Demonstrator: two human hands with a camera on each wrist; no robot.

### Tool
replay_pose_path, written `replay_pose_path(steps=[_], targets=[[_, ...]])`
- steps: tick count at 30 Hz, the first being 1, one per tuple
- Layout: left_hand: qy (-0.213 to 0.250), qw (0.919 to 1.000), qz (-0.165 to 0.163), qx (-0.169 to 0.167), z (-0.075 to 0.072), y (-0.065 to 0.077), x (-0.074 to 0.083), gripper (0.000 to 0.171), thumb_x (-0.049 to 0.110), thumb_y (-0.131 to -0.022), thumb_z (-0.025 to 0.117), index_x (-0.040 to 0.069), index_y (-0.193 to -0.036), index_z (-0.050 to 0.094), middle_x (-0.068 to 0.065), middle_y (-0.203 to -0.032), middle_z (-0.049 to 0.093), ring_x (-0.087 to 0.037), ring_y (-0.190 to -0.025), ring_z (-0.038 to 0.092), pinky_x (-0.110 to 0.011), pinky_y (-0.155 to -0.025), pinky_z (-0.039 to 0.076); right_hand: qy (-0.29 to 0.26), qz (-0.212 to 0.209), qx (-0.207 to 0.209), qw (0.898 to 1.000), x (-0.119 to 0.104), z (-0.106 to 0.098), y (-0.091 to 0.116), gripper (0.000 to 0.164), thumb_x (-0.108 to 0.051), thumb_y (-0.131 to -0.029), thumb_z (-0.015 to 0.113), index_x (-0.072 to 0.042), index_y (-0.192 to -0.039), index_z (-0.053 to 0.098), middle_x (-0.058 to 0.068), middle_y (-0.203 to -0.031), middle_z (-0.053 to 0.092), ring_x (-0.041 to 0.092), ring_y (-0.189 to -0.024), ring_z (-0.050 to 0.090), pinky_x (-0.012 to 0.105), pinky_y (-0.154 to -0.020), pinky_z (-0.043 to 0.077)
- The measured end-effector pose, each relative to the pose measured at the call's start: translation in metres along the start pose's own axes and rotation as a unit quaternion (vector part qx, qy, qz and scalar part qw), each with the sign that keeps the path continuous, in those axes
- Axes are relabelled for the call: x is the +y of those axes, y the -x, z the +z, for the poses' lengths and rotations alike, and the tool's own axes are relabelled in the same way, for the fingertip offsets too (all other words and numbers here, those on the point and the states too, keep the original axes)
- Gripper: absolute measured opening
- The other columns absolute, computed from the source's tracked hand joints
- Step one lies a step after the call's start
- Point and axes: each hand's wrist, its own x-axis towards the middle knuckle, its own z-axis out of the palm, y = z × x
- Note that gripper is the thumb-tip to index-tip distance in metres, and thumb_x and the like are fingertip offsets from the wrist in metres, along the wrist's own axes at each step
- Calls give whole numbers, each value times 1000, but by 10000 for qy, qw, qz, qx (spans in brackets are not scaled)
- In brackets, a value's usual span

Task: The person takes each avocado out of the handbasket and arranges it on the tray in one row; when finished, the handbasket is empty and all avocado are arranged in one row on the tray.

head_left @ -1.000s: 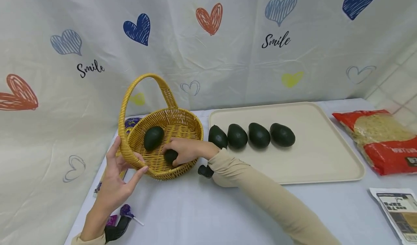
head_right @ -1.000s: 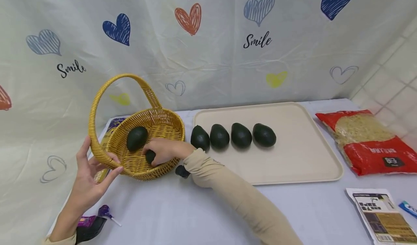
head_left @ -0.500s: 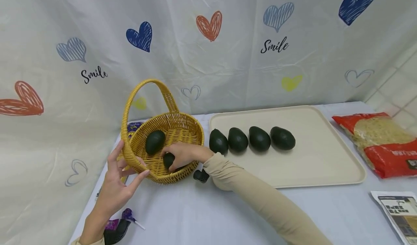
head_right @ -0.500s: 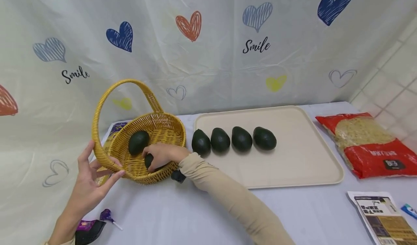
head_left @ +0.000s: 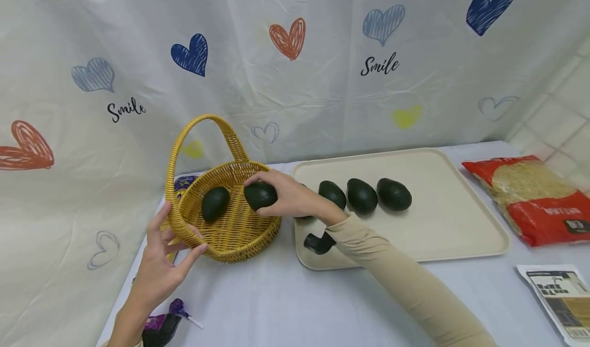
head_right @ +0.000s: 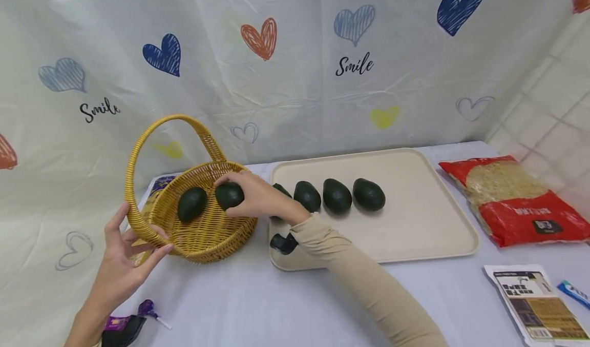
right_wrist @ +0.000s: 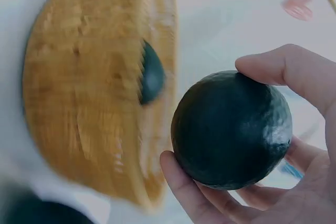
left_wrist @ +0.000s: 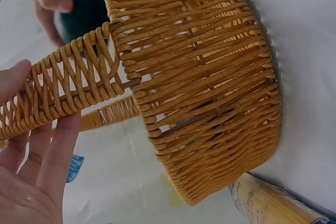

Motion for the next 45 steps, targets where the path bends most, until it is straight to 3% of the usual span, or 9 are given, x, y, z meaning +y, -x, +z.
replay_pose_path(steps=[9, 15, 18, 22, 25, 29, 36, 42, 45], targets=[[-275, 9992, -305, 16, 1, 4, 9, 123, -30, -64, 82, -3, -161, 10, 2, -99, 68, 7, -99, 64, -11, -86, 55, 79, 314, 940, 9950, 8, -73, 85, 59, -11, -87, 83, -13, -142, 60, 6, -144, 58, 24, -127, 55, 48, -101, 50], [-178, 9994, -287, -13, 2, 2, 7, 95, 31, -99, 73, -3, -161, 10, 1, -101, 67, 6, -102, 63, -11, -86, 55, 333, 789, 1505, 9849, 16, -108, 146, 60, -9, -89, 84, -15, -143, 60, 6, -144, 57, 21, -124, 53, 56, -96, 51], [-259, 9991, -333, 20, 1, 2, 7, 99, 55, -99, 62, -3, -161, 10, 6, -104, 65, 9, -102, 62, -11, -85, 55, 576, 1065, 1804, 9761, 27, -121, 171, 62, -5, -87, 85, -15, -143, 60, 7, -145, 57, 16, -123, 50, 43, -95, 53], [-396, 9988, -275, 57, 2, 2, 7, 100, 57, -99, 60, -4, -160, 10, 5, -103, 65, 10, -101, 62, -10, -83, 55, 805, 1490, 2117, 9625, 46, -135, 203, 65, -3, -86, 85, -15, -144, 60, -1, -142, 56, 4, -117, 50, 13, -88, 47], [-474, 9987, -174, 73, 4, 2, 7, 98, 54, -101, 60, -6, -160, 10, -2, -101, 66, 8, -100, 62, -10, -82, 55, 830, 1721, 2268, 9550, 60, -142, 223, 66, -4, -86, 85, -15, -145, 58, -14, -138, 53, -3, -113, 50, 4, -85, 42], [-518, 9985, -132, 79, 6, 1, 7, 97, 53, -101, 60, -6, -160, 10, -6, -100, 66, 6, -99, 61, -9, -83, 54, 923, 2045, 2353, 9457, 76, -148, 238, 66, -7, -87, 85, -14, -146, 56, -15, -135, 52, 4, -109, 52, 8, -78, 45], [-479, 9987, -105, 131, 7, 1, 8, 96, 50, -100, 62, -5, -161, 11, -7, -99, 67, 7, -99, 61, -9, -83, 54, 934, 2773, 2021, 9346, 106, -150, 243, 65, -18, -92, 81, -10, -148, 49, 24, -141, 52, 51, -121, 48, 39, -74, 48], [-427, 9990, 4, 117, 7, 1, 5, 99, 13, -93, 82, -6, -160, 12, -9, -101, 68, 6, -103, 61, -10, -84, 54, 697, 3072, 1911, 9297, 127, -147, 247, 67, -20, -93, 81, -6, -149, 47, 29, -144, 49, 54, -126, 44, 56, -85, 44], [-439, 9989, -44, 132, 7, 2, 6, 95, 26, -97, 76, -6, -160, 12, -9, -100, 68, 7, -104, 61, -9, -85, 54, 681, 3041, 1806, 9329, 133, -145, 245, 68, -19, -92, 81, -4, -149, 47, 31, -144, 47, 54, -124, 45, 55, -86, 43]])
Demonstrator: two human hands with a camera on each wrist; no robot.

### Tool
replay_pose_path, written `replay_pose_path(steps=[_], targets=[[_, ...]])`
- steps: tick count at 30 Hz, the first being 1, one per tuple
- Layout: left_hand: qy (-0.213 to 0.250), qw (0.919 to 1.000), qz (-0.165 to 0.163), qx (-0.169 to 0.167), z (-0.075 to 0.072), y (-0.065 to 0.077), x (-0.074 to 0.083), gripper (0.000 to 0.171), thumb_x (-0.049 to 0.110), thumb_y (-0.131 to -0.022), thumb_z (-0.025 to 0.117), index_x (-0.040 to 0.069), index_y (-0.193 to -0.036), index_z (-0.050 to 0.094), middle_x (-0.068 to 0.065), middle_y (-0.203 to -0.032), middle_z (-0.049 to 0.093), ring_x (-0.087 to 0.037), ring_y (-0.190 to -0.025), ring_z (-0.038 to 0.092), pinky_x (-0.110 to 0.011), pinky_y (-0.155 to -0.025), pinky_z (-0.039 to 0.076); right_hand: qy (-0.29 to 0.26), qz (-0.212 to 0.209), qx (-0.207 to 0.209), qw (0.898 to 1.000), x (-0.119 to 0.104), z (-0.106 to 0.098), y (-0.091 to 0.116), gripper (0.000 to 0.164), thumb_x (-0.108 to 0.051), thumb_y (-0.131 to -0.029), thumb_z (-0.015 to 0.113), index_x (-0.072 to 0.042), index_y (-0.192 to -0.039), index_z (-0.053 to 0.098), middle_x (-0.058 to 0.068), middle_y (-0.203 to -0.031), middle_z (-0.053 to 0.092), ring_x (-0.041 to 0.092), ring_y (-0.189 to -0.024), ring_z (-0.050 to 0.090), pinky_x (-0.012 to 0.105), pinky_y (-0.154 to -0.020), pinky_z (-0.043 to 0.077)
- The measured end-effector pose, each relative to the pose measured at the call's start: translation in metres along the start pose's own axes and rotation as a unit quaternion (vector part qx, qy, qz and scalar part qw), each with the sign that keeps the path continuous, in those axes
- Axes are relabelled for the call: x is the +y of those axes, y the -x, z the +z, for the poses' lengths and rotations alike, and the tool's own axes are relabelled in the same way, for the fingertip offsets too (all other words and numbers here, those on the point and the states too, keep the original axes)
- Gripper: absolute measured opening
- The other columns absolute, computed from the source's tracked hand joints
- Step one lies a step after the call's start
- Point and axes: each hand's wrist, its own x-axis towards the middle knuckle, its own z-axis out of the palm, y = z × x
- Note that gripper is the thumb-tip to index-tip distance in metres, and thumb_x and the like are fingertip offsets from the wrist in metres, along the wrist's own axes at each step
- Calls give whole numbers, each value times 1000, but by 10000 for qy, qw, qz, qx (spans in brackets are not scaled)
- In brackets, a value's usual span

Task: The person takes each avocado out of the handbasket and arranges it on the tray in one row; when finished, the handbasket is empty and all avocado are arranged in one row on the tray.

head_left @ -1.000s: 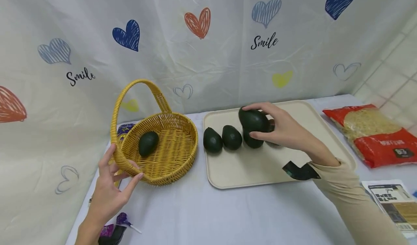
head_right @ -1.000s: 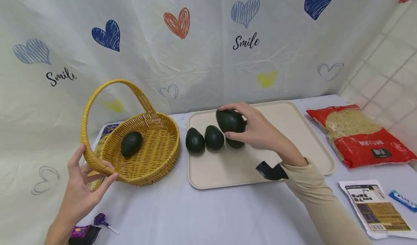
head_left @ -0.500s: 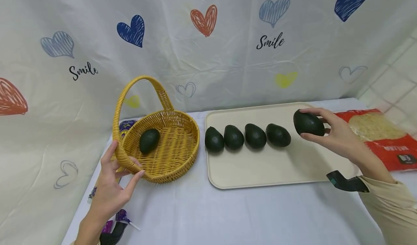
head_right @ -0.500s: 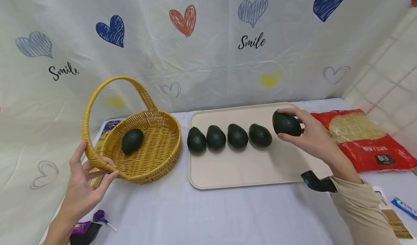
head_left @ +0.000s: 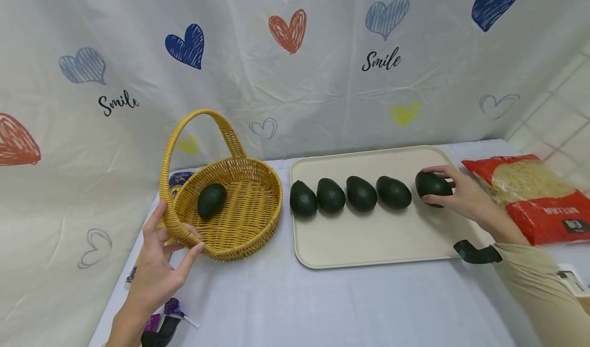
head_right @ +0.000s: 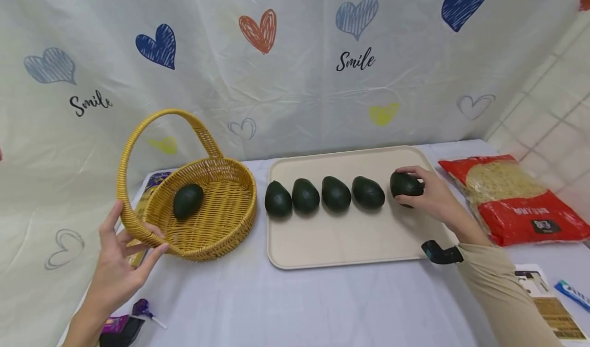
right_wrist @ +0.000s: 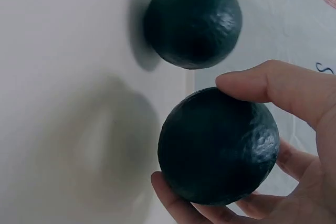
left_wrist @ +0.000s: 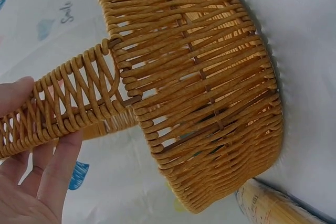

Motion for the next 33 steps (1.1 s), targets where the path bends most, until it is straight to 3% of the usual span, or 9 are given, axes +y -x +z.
replay_pose_path(steps=[3, 7, 10, 14, 19, 22, 27, 29, 33], targets=[[38, 10000, -30, -20, 0, -1, 2, 94, 38, -100, 69, -5, -160, 12, -8, -100, 68, 6, -103, 61, -10, -85, 54, -21, -97, -51, 9999, 2, 4, -3, 67, -16, -91, 82, -2, -147, 48, 33, -143, 48, 55, -122, 46, 56, -87, 43], [73, 10000, -32, -45, 0, -1, 3, 94, 27, -98, 75, -5, -160, 12, -7, -100, 68, 5, -102, 62, -10, -85, 54, 69, -239, -67, 9997, 5, 8, -6, 65, -13, -90, 82, 0, -144, 50, 34, -140, 50, 55, -118, 50, 55, -87, 44], [30, 10000, -13, -9, 0, 0, 2, 93, 32, -99, 73, -5, -160, 12, -8, -99, 68, 6, -102, 61, -9, -85, 54, 176, -228, -93, 9995, 5, 9, -7, 64, -13, -90, 82, 0, -144, 51, 35, -139, 51, 56, -117, 52, 54, -87, 45], [-4, 10000, 10, 19, 0, 0, 0, 93, 41, -100, 67, -6, -159, 13, -10, -99, 69, 8, -104, 61, -9, -85, 54, 115, 7, -396, 9992, 1, 5, -6, 64, -19, -96, 78, 0, -148, 47, 35, -144, 46, 57, -123, 48, 60, -91, 45], [-41, 10000, -28, -17, -2, 0, 1, 94, 28, -98, 75, -5, -160, 13, -10, -100, 69, 8, -105, 61, -9, -85, 54, 160, 420, -694, 9966, -1, -3, -5, 67, -33, -103, 68, 0, -154, 40, 37, -151, 38, 58, -129, 43, 69, -96, 44], [-21, 10000, -27, -17, -2, 0, 1, 94, 28, -98, 75, -5, -160, 12, -9, -99, 69, 8, -104, 61, -10, -85, 54, 217, 481, -684, 9963, -1, -4, -5, 67, -35, -105, 66, 1, -155, 40, 37, -151, 39, 57, -128, 46, 63, -94, 48], [-5, 10000, -2, -11, -1, 0, 1, 96, 19, -95, 79, -6, -160, 13, -9, -99, 69, 7, -104, 61, -10, -85, 54, 116, 478, -674, 9965, -1, -2, -5, 68, -37, -105, 66, 0, -155, 40, 34, -151, 41, 53, -127, 49, 42, -88, 49], [-2, 10000, 1, -12, -1, -1, 1, 96, 17, -95, 80, -6, -160, 13, -9, -99, 69, 7, -104, 61, -10, -85, 54, 64, 488, -688, 9964, -2, -2, -5, 69, -38, -104, 66, 0, -156, 39, 34, -151, 40, 52, -127, 49, 40, -87, 48], [-1, 10000, -16, -10, -1, -1, 1, 93, 35, -99, 71, -6, -160, 13, -8, -100, 68, 7, -104, 62, -10, -85, 54, -15, 486, -731, 9961, -4, -1, -4, 70, -39, -104, 65, 0, -156, 38, 36, -151, 39, 53, -127, 48, 44, -89, 48]])
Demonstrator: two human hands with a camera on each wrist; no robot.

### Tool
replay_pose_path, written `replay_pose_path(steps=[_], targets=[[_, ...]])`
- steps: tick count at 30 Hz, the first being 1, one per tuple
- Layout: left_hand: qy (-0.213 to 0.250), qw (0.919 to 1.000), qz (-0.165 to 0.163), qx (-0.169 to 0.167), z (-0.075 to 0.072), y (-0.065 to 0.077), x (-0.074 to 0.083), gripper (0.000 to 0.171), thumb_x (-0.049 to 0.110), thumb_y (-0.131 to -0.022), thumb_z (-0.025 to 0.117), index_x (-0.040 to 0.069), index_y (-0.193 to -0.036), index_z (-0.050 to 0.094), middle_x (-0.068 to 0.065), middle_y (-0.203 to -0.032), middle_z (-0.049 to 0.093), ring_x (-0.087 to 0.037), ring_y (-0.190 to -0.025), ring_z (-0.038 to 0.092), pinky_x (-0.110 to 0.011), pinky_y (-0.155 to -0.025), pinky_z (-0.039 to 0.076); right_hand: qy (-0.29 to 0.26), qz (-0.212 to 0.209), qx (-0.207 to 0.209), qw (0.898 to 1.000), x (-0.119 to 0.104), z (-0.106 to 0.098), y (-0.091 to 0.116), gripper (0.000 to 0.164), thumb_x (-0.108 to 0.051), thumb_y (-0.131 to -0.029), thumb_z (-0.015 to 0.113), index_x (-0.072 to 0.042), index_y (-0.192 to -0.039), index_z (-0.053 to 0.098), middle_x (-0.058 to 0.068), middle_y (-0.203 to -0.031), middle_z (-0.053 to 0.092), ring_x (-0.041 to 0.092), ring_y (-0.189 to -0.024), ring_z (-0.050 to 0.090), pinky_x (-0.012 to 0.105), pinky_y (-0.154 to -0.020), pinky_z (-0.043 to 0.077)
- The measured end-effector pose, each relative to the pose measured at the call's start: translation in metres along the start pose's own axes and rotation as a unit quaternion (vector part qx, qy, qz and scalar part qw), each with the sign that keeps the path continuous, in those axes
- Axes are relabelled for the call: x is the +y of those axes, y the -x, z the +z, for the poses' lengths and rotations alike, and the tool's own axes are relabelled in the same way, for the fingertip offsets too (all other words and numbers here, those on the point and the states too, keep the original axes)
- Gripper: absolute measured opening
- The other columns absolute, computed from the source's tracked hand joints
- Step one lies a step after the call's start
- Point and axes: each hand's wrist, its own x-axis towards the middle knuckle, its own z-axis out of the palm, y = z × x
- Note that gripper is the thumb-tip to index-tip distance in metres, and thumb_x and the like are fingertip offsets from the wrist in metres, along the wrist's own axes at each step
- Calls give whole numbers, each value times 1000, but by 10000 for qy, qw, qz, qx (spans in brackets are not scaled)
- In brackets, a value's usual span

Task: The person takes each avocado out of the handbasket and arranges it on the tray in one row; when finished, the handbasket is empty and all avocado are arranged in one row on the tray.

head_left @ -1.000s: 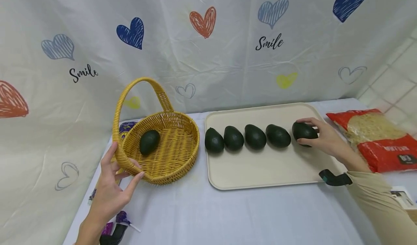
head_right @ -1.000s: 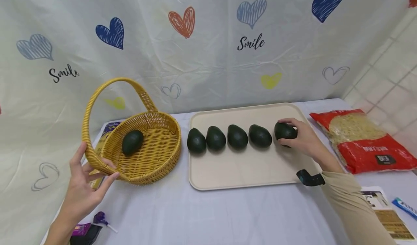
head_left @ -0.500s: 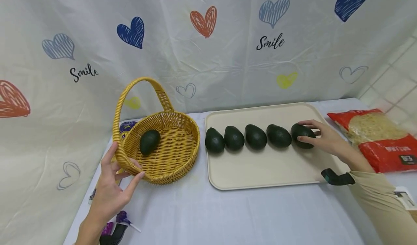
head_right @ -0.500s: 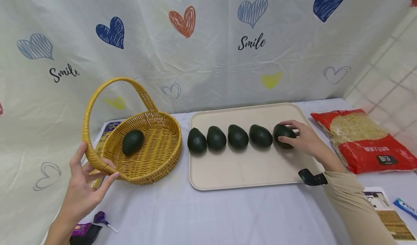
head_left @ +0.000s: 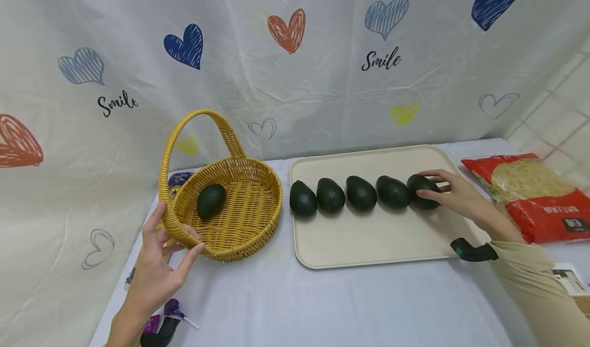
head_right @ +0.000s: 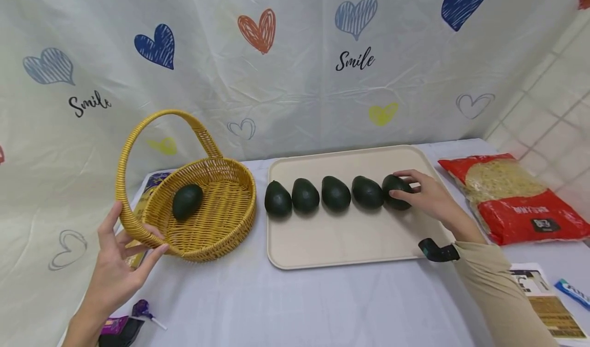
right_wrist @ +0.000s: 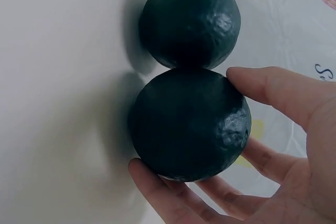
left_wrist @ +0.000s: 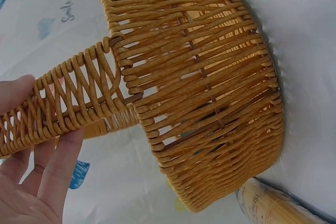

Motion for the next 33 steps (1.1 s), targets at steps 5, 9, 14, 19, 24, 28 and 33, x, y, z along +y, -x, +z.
replay_pose_path(steps=[5, 9, 14, 19, 24, 28, 33], targets=[[20, 10000, 29, 16, 0, 0, -1, 94, 41, -100, 68, -6, -159, 13, -6, -99, 68, 3, -103, 63, -10, -84, 54, 8, -83, -21, 10000, -3, 3, 1, 67, -37, -104, 67, -1, -154, 42, 36, -149, 42, 53, -126, 50, 49, -91, 48], [38, 10000, 6, -1, 0, 0, 1, 94, 44, -100, 66, -6, -159, 13, -5, -99, 68, 3, -102, 64, -10, -84, 55, 76, -119, -70, 9999, -5, 4, 1, 66, -38, -103, 67, -3, -154, 43, 36, -149, 43, 54, -126, 50, 57, -94, 48], [40, 10000, -55, -21, 0, 0, 2, 94, 45, -101, 65, -5, -160, 12, -2, -100, 67, 3, -102, 64, -11, -84, 55, 104, -121, -172, 9997, -5, 3, 2, 67, -37, -103, 67, -3, -155, 41, 37, -150, 41, 56, -127, 49, 64, -96, 47], [-37, 9997, -231, -58, 0, 1, 4, 98, 54, -100, 60, -3, -161, 11, -1, -101, 67, 8, -105, 61, -10, -84, 54, 101, -118, -239, 9996, -4, 2, 3, 69, -36, -103, 67, -2, -156, 39, 37, -150, 40, 57, -128, 48, 67, -96, 46], [-84, 9999, -117, 1, 0, 1, 3, 95, 51, -100, 62, -4, -161, 13, -2, -100, 68, 1, -102, 64, -10, -84, 54, 59, -116, -268, 9996, -3, 1, 3, 71, -37, -103, 66, -1, -157, 37, 37, -150, 40, 58, -129, 46, 70, -98, 45], [-65, 10000, 22, 51, 0, 1, -1, 94, 49, -100, 63, -5, -159, 14, -3, -100, 68, -3, -100, 66, -10, -83, 55, 48, -113, -290, 9995, -3, -1, 4, 71, -37, -105, 64, 0, -157, 34, 38, -150, 39, 59, -130, 44, 72, -99, 44], [-15, 10000, 66, 60, 1, 1, -3, 94, 42, -100, 67, -6, -159, 14, -6, -98, 69, 4, -105, 63, -10, -83, 55, 192, -158, -178, 9995, -4, -6, 4, 71, -37, -106, 63, 2, -157, 34, 37, -149, 41, 58, -131, 45, 72, -100, 44]])
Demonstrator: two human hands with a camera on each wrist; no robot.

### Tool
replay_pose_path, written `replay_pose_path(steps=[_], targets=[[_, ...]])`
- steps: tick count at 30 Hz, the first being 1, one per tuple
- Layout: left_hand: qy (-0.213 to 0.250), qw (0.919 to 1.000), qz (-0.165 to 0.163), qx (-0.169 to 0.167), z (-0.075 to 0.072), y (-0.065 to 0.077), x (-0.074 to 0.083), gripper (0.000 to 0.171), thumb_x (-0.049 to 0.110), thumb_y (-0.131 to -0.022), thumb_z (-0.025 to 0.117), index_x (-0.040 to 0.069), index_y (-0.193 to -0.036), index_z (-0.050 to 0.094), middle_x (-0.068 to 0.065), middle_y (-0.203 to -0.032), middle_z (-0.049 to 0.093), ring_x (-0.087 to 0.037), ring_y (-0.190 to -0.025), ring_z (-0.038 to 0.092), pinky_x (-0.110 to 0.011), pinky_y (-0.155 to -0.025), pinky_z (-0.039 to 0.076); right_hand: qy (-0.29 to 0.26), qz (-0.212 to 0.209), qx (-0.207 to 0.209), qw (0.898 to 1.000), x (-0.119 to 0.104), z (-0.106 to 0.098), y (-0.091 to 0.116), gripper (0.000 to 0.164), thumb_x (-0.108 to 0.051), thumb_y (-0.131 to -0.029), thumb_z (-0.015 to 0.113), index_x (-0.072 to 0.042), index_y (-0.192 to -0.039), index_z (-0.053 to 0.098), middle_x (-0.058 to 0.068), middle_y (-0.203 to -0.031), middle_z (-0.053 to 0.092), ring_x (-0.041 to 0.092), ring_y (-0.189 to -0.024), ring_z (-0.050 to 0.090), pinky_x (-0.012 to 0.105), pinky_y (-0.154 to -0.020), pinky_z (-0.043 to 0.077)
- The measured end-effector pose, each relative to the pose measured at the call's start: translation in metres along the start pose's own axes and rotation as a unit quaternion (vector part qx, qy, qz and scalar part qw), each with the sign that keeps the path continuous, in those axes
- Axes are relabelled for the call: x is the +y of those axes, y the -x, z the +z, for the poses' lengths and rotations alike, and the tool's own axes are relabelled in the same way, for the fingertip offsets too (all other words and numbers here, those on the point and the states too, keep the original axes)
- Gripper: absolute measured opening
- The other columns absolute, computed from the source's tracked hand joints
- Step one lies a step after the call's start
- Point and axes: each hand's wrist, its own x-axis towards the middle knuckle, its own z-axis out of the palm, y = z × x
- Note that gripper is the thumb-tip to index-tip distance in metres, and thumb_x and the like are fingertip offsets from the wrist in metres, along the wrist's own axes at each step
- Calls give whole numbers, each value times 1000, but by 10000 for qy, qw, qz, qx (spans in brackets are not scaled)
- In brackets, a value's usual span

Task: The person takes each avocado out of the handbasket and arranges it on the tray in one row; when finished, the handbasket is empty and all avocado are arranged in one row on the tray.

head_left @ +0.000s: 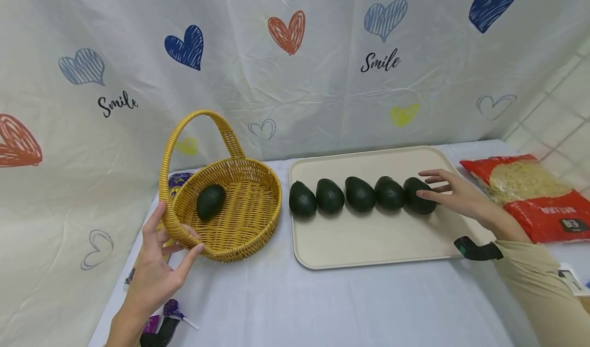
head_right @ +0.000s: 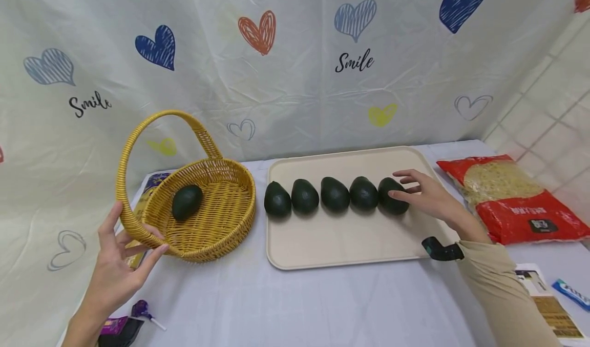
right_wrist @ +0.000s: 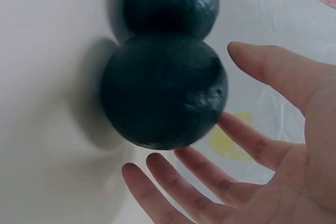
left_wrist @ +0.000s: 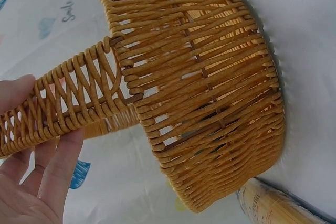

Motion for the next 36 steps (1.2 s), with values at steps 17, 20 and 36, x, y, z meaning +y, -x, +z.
replay_pose_path(steps=[17, 20, 36], targets=[[-98, 10000, 4, -8, -4, -1, 2, 95, 47, -100, 65, -4, -161, 15, -7, -97, 70, 1, -98, 66, -12, -79, 57, 406, -1487, 582, 9863, -104, -14, -25, 57, -16, -100, 72, 4, -148, 48, 30, -147, 49, 52, -127, 53, 68, -101, 49], [-61, 10000, 52, -8, -2, -2, 0, 93, 40, -99, 69, -4, -161, 16, -8, -97, 69, -3, -98, 67, -13, -79, 57, 291, -1961, 513, 9788, -138, -4, -29, 52, -12, -99, 73, 4, -144, 53, 27, -146, 51, 49, -127, 55, 64, -101, 51], [-268, 9996, -84, 28, 0, -4, 5, 124, -25, -63, 86, -3, -162, 15, -9, -95, 68, -7, -97, 67, -12, -78, 57, 253, -3586, -755, 9301, -266, 124, -76, 40, -12, -98, 74, -6, -137, 63, 14, -138, 56, 31, -125, 55, 45, -102, 52]])
